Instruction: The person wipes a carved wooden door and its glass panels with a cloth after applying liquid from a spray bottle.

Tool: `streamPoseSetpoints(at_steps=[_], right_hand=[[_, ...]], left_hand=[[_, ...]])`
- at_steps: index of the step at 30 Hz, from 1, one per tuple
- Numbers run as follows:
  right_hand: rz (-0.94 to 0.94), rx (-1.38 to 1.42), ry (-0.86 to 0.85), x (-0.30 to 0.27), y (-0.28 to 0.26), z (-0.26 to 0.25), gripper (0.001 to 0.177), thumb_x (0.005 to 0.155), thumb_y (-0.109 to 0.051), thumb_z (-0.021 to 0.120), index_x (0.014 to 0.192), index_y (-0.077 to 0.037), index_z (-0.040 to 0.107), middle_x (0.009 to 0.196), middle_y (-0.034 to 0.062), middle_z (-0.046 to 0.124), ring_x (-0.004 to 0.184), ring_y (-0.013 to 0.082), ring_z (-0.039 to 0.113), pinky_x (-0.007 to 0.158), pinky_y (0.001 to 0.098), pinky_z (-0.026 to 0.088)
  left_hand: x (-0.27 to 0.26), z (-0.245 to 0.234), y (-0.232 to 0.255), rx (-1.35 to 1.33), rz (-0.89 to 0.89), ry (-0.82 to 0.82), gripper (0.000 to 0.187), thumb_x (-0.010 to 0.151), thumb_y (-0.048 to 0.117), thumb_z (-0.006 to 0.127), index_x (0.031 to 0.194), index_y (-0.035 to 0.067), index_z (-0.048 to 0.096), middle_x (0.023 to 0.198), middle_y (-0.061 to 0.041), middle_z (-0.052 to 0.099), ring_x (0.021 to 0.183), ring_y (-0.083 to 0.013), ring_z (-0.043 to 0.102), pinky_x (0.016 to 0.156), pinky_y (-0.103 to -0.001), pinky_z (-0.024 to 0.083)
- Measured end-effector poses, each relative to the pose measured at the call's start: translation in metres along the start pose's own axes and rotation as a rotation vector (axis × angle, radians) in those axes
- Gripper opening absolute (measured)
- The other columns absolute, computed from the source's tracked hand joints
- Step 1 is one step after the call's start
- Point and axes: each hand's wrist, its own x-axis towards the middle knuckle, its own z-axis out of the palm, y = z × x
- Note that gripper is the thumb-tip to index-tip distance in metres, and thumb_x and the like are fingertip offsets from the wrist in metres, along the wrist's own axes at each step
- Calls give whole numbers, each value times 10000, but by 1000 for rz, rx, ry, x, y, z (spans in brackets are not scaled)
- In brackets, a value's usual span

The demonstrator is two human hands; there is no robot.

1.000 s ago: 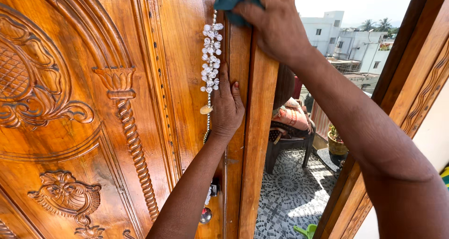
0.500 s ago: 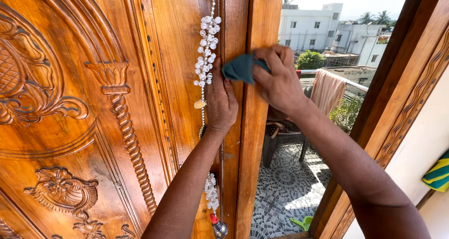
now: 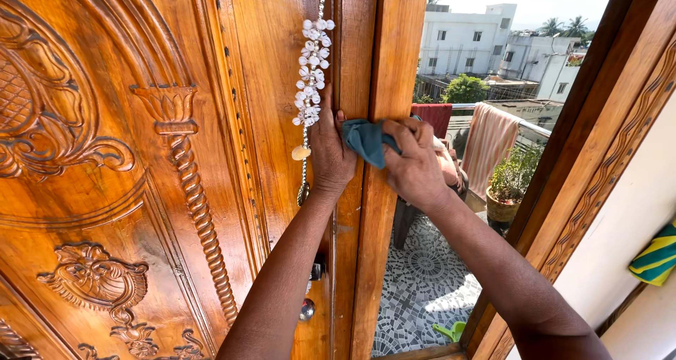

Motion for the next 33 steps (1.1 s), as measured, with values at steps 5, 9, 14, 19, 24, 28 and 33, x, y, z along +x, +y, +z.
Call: streamPoseSetpoints(at_steps=[5,9,14,19,24,28,33], right_hand=[[212,2,74,37,28,8,496,867,142,647,1227,-182,756,1324,77,534,1243,283,460,1009,392,490],[179,-79,73,41,-2,14,415,889,82,683,1200,-193,689,1322,75,526,1241,300,455,1013,416,483],[-65,-102,-169,5,-32,-8,320,776,26,667,1073,-91,659,1219,102,560,1204,325,468,989,470,463],[93,-11,-57,30,-34,-1,369,858,9,677,1190,-150,703,1255,69,571,1213,310,457,993,463,425],[6,-85,-163,3,-75,17,253,834,-126,751,1079,-110,687,1270,102,573,1198,322,466,963,532,382],[-90,-31,-237,-41,-91,7,279,765,-148,773,1035,-149,700,1287,80,567,1200,307,468,1005,522,396],[124,-122,-221,-36,-73,13,314,775,-107,760,1082,-151,716,1371,30,566,1245,304,463,1033,476,402]], left_hand=[[3,8,-10,-47,409,270,446,1164,146,436,1591,36,372,1309,-251,657,1075,-276,657,996,-425,513],[4,-10,-2,-287,176,70,460,1100,139,504,1553,99,434,1153,-141,735,940,-201,715,877,-377,598],[10,-48,1,-163,-343,-272,506,1158,180,492,1664,192,507,1138,-422,607,1024,-592,505,894,-602,439],[21,-42,-31,-619,-69,-262,595,1076,464,506,1551,107,470,1525,-151,539,1441,-215,488,1221,-367,372],[23,-45,-22,-542,-119,-235,709,1037,585,516,1538,84,491,1427,-132,603,1337,-179,548,1136,-347,420],[15,-42,11,-181,-200,-255,735,984,534,594,1568,125,410,1121,-118,771,908,-262,663,820,-419,563],[14,-18,0,69,137,42,629,1041,421,597,1533,110,360,971,-184,702,852,-235,711,785,-369,580]])
